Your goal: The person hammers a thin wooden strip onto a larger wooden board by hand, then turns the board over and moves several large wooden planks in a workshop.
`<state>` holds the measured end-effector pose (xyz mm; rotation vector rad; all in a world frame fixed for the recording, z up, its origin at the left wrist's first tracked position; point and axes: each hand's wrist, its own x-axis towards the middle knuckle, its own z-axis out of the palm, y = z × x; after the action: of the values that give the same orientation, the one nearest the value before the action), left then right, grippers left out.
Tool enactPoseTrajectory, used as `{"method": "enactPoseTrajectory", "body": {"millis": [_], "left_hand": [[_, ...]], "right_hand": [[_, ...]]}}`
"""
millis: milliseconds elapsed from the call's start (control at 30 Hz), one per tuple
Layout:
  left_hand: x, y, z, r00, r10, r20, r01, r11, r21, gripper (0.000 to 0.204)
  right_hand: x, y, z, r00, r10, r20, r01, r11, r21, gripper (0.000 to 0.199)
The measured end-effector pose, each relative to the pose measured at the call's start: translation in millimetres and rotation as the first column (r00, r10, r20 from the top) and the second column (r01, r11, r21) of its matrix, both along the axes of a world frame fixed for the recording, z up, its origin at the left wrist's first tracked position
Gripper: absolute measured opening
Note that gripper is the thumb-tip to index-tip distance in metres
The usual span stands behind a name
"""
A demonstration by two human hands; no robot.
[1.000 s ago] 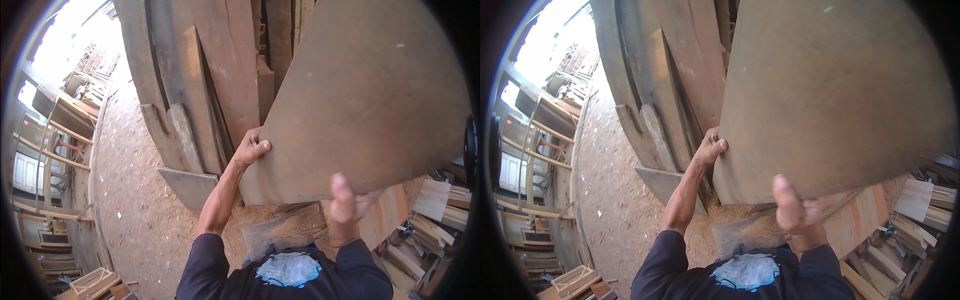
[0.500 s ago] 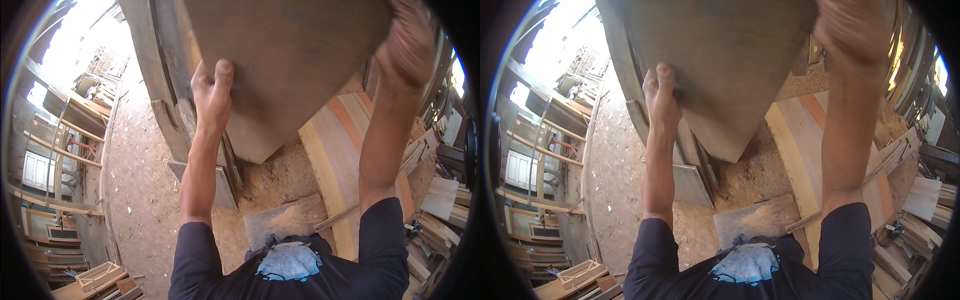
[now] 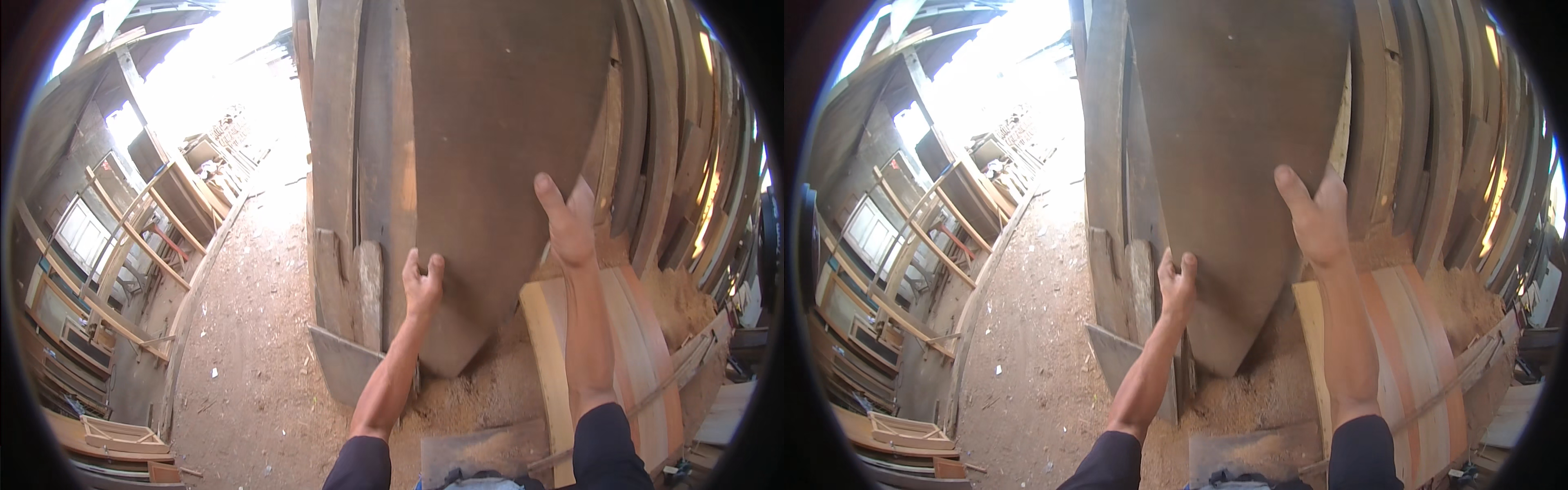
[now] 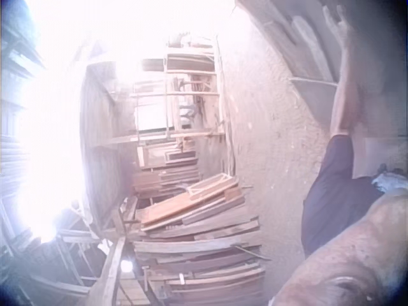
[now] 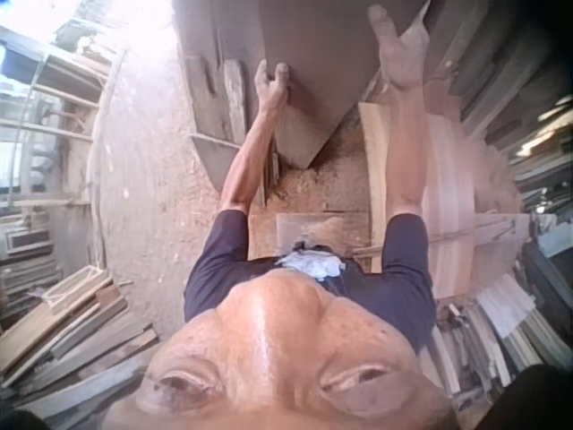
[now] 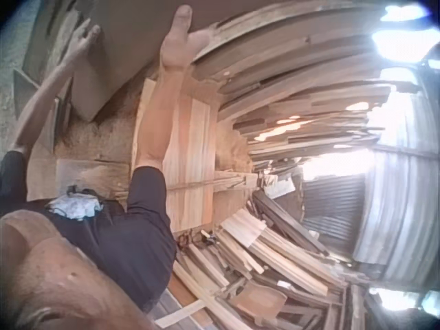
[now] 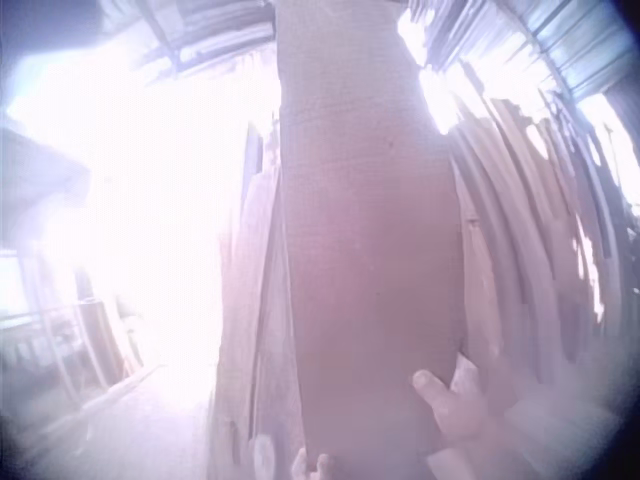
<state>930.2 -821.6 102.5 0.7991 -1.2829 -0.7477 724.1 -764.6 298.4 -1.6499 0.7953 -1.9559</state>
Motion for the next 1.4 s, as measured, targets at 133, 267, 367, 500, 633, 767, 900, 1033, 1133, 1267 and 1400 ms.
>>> {"method": "enactPoseTrajectory", "body": {"millis": [133,267,367,500,633,767,900,1033,1133,1267,1400], "left_hand": [[-1,3,11,0.99,-0.094,-0.101,0.106,0.988,0.114,0.059],[-10,-19,21,0.99,-0.02,-0.14,0.028,0.998,0.055,0.058],[-1,-58,-13,0.992,0.119,-0.039,-0.114,0.987,0.112,0.065],[7,-87,-16,0.75,0.414,0.517,-0.503,0.863,0.039,0.087],[1,-81,-29,0.568,0.415,0.711,-0.533,0.843,-0.066,0.095],[-7,-82,-79,0.528,-0.028,0.848,-0.165,0.977,0.135,0.094],[-17,-80,-125,0.342,-0.321,0.883,-0.077,0.927,0.366,0.098],[-8,-66,-172,0.372,-0.147,0.916,-0.046,0.983,0.177,0.102],[7,-71,-183,0.295,-0.155,0.943,-0.104,0.976,0.193,0.101],[-4,-42,-183,0.473,-0.216,0.854,-0.149,0.936,0.319,0.095],[12,-28,-208,0.497,-0.246,0.832,-0.141,0.923,0.357,0.092]], "right_hand": [[3,-7,3,0.994,-0.103,-0.023,0.103,0.995,0.014,0.063],[-2,-60,-3,0.99,-0.123,-0.069,0.126,0.991,0.047,0.069],[7,-111,-28,0.918,-0.351,-0.187,0.363,0.931,0.034,0.077],[28,-146,-23,0.761,-0.48,-0.437,0.605,0.768,0.209,0.085],[29,-167,-64,0.37,-0.291,-0.882,0.704,0.708,0.062,0.078],[35,-161,-131,0.061,-0.217,-0.974,0.614,0.778,-0.135,0.072],[51,-133,-160,0.245,0.041,-0.969,0.613,0.767,0.188,0.069],[38,-109,-206,0.26,0.167,-0.951,0.485,0.829,0.278,0.065],[53,-71,-221,0.474,0.292,-0.831,0.417,0.756,0.504,0.063],[-4,15,-303,0.659,0.201,-0.725,0.324,0.794,0.514,0.052],[-66,134,-383,0.703,0.296,-0.647,0.527,0.395,0.753,0.038]]}}
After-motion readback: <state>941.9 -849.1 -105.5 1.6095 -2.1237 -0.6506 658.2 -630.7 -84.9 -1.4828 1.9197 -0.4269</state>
